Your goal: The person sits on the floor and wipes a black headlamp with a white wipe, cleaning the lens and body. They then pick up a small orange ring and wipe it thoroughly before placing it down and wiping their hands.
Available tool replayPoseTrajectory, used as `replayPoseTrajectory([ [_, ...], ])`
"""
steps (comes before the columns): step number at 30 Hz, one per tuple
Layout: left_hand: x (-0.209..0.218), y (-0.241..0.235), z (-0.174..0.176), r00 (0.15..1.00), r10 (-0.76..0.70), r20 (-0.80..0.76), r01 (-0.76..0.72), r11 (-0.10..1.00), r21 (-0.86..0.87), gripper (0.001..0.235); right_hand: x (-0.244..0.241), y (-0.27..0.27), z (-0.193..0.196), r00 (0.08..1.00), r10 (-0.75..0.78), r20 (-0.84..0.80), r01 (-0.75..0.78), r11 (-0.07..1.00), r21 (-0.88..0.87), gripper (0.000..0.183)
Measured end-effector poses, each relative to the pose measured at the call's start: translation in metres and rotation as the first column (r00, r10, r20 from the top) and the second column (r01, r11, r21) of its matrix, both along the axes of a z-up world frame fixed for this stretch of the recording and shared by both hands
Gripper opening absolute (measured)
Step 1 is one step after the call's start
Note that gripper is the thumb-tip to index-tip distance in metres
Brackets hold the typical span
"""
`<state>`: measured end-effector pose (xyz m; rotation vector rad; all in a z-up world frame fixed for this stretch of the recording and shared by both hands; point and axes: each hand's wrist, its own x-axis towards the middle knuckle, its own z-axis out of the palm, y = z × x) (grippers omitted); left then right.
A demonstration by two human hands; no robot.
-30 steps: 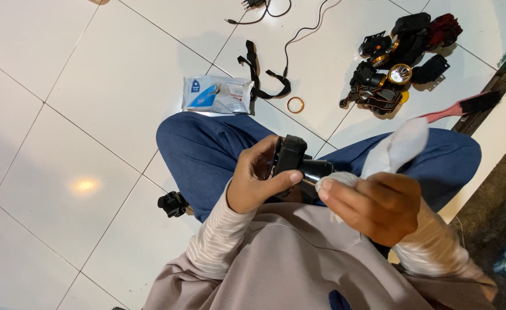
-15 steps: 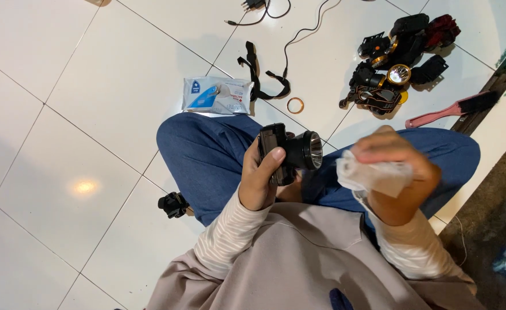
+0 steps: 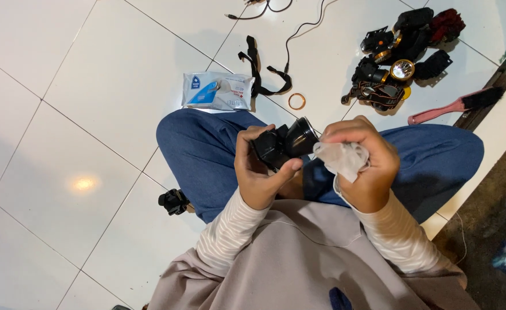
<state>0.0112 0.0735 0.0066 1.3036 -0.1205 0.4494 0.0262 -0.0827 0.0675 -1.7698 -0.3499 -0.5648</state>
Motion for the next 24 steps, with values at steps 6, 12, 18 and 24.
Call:
replayPoseTrajectory([
  [6,-0.001,0.003,-0.016,0.989,0.008,-0.150,-0.028,0.991,-0.131,0.049,0.006,-0.040,-0.041,0.992,0.059,-0.111,-0.029,0.967,0.255,0.017],
  [12,-0.010,-0.008,-0.023,0.904,-0.355,-0.240,0.027,0.606,-0.795,0.028,0.000,-0.034,-0.021,0.931,0.097,-0.353,0.058,0.912,0.405,0.014],
  [18,-0.015,-0.014,-0.018,0.872,-0.434,-0.226,0.033,0.514,-0.857,0.019,-0.006,-0.019,-0.018,0.944,0.102,-0.313,-0.022,0.968,0.249,0.010],
  [24,-0.017,-0.015,-0.033,0.881,-0.432,-0.193,0.065,0.514,-0.855,0.023,-0.005,0.005,0.004,0.998,0.020,-0.062,-0.023,0.998,-0.055,0.022],
])
